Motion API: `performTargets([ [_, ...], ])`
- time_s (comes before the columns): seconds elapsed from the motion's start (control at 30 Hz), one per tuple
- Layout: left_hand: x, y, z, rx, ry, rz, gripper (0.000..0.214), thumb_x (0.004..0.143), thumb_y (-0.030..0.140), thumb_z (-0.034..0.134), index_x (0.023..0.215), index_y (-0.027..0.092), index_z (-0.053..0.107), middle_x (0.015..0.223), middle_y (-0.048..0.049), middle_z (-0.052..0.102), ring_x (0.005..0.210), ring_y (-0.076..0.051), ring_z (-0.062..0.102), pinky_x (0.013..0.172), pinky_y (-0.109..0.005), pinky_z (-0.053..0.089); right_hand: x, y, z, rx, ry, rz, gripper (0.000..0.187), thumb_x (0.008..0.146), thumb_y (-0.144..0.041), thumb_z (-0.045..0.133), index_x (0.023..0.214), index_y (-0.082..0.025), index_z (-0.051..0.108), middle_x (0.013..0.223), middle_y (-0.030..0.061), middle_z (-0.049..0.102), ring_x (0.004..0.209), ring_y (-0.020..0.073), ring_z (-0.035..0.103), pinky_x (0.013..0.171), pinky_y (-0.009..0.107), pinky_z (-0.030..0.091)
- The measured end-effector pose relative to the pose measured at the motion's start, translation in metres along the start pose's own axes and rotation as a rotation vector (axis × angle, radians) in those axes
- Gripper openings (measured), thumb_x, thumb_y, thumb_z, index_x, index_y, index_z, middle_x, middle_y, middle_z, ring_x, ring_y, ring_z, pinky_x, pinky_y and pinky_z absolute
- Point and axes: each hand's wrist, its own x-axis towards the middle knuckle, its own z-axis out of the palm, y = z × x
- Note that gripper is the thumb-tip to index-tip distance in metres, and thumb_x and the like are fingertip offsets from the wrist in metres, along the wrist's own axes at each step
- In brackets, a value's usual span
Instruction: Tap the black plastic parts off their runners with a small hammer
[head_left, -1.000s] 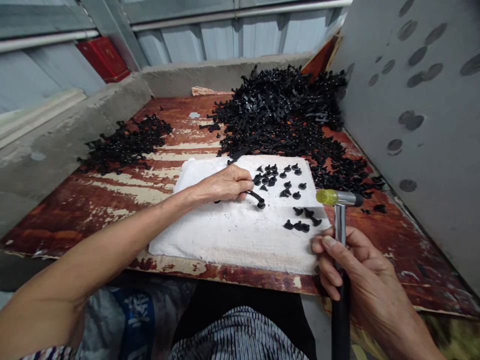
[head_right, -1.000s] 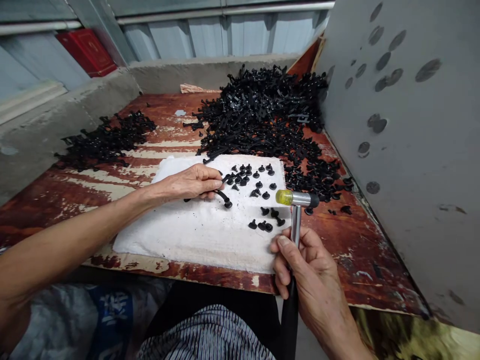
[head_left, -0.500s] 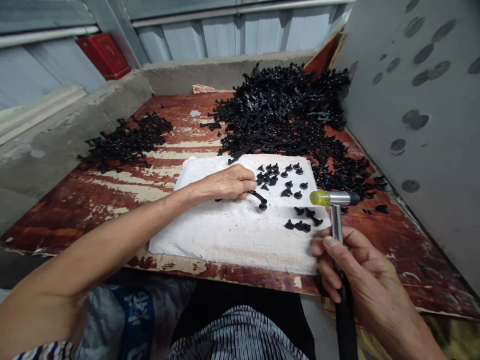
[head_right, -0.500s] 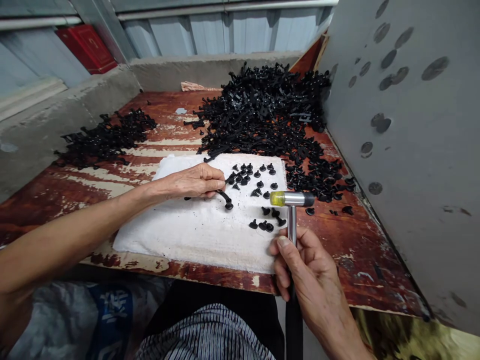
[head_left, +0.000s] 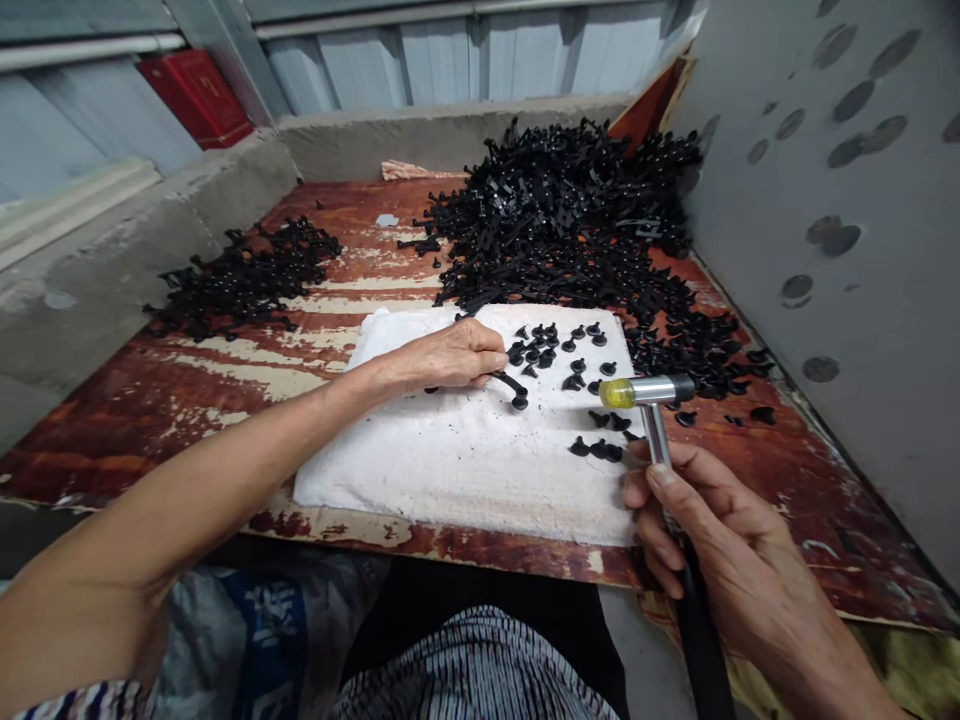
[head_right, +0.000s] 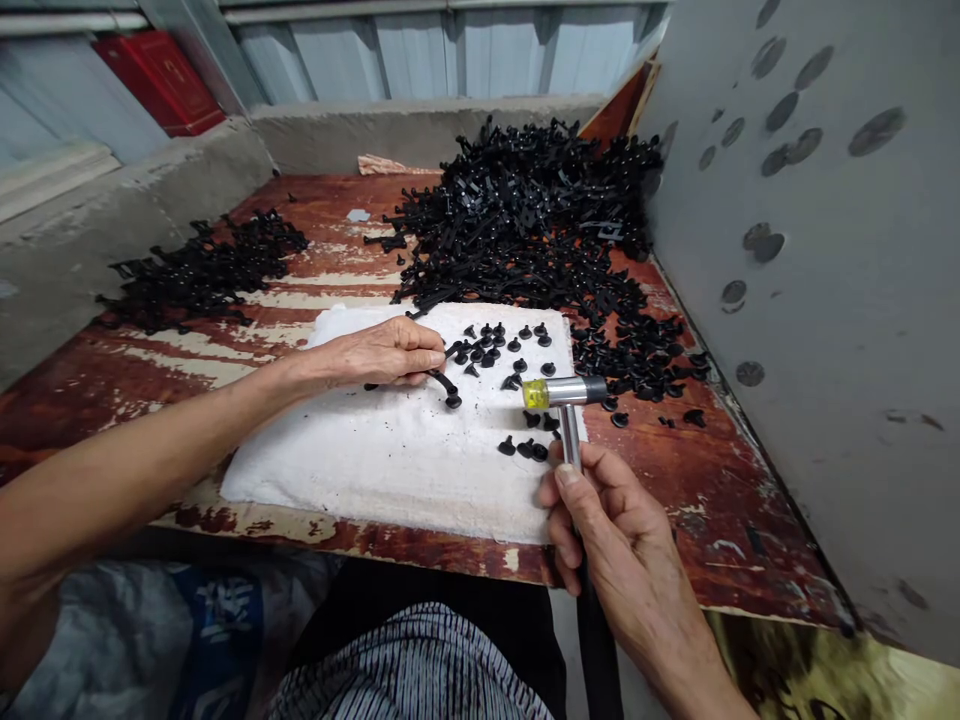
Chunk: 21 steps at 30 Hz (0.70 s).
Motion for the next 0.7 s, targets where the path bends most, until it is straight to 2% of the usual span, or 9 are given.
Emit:
performTargets([
  [0.7, -0.0028, -0.0030, 0.0022, 0.014, 0.004, 0.029, 0.025, 0.084, 0.020, 0.049, 0.059, 0.016, 0.048, 0.048, 0.0047, 0.042, 0.042, -0.004, 0.032, 0.042, -0.020, 0.022, 0.0004, -0.0009, -0.0018, 0.020, -0.016, 0.020, 0.030, 0.079, -0.047, 0.068, 0.092, -0.023, 0.056, 0.069, -0.0041, 0.057, 0.037, 0.0041, 0.037, 0.027, 0.014, 0.035],
])
